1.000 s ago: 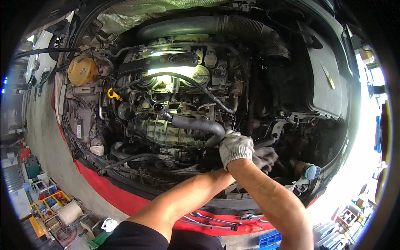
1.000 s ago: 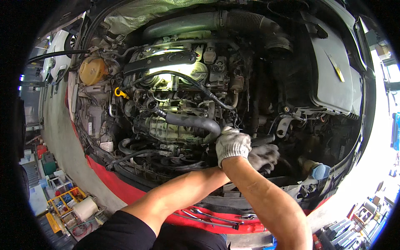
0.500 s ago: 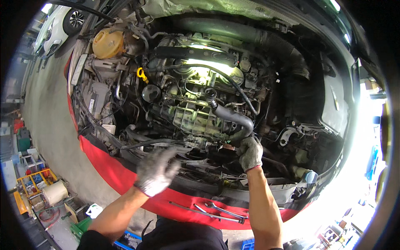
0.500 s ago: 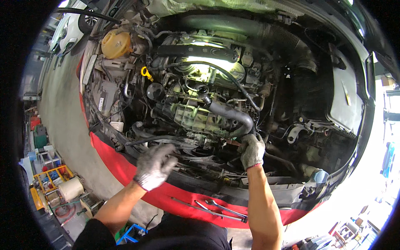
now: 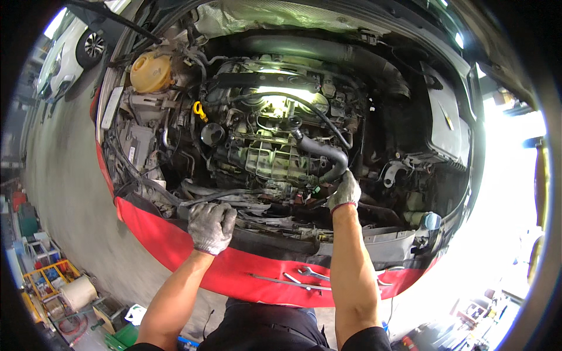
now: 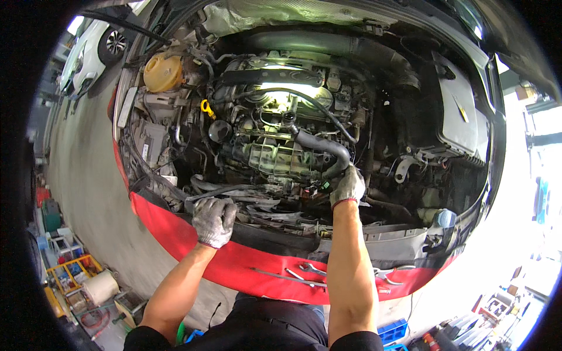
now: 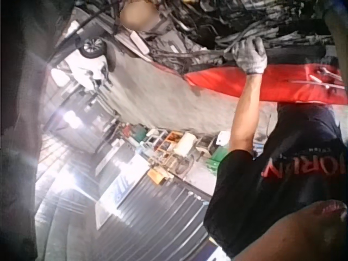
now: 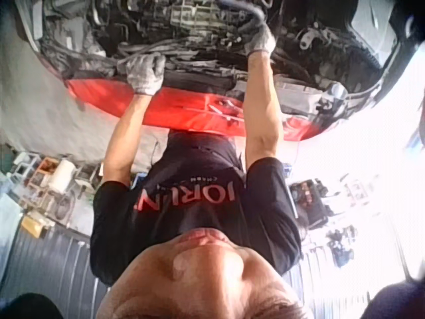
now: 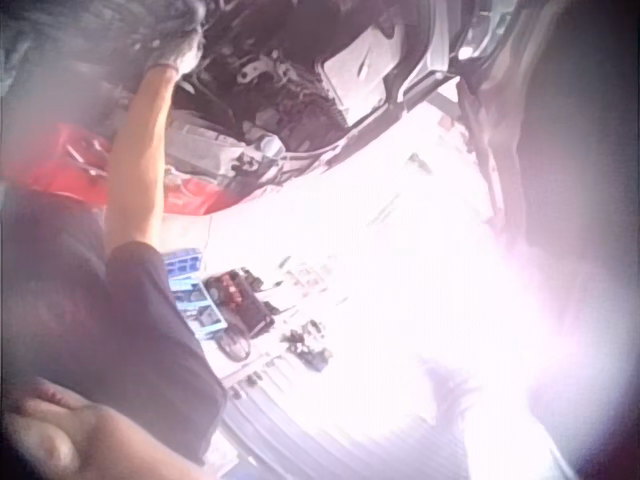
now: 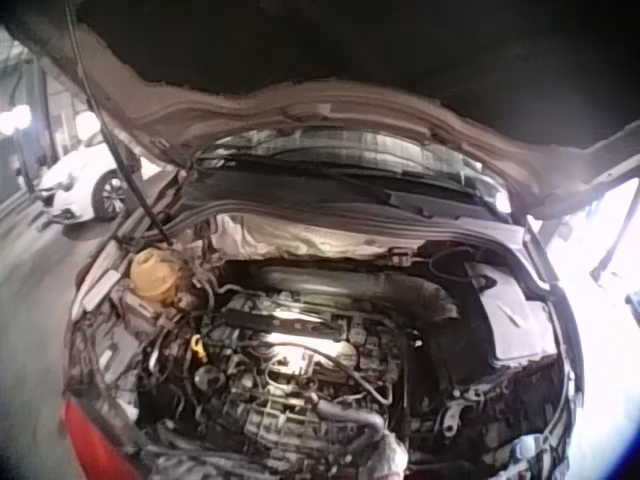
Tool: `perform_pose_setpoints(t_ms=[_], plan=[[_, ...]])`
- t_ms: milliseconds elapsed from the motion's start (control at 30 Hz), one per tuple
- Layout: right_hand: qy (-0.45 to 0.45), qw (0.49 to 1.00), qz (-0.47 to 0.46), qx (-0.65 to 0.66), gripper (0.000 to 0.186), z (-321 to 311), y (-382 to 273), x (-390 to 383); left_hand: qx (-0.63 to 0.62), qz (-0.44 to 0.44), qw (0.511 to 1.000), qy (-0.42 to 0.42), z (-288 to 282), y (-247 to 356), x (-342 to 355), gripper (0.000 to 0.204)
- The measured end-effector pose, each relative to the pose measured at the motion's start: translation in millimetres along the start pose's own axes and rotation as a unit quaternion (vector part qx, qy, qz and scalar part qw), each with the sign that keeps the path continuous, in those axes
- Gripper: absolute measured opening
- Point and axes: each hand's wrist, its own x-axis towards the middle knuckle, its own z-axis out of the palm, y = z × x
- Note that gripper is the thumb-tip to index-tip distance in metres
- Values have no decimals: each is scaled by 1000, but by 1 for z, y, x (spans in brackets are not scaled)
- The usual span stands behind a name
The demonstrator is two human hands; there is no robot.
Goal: The person works on a car engine with the hood open, using a wrench to tighten bolts and adjusting hoses and components within the engine bay. The person removes a plastic cover and continues to manipulate engine parts with both hands.
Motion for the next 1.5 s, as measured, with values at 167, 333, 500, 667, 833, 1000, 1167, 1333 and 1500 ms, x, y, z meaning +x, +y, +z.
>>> perform_pose_setpoints(t_ms=[167,333,500,667,833,1000,1167,1333,1500], plan=[[59,998,-10,9,43,-9,22,17,-4,-4,1000,3,1,3,1,11],[128,988,-19,-81,72,-5,29,21,10,11,1000,-2,3,-5,-2,12],[102,987,-98,-80,42,-13,29,33,-2,11,1000,16,-1,-3,2,16],[96,993,-54,-39,51,0,24,14,-27,7,999,30,5,-11,-3,17],[91,992,-58,-73,36,-7,19,23,-43,-12,999,-3,4,-11,-2,17],[-34,988,-120,-95,25,-12,22,21,-56,-10,998,-11,5,-17,-5,21],[70,993,-68,-70,35,-1,20,16,-67,-5,998,-14,4,-18,-5,23],[68,986,-134,-77,28,-14,20,34,-18,11,1000,1,7,-11,-5,28],[134,979,-133,-75,77,9,42,9,-5,15,1000,-22,4,-12,-4,26]])
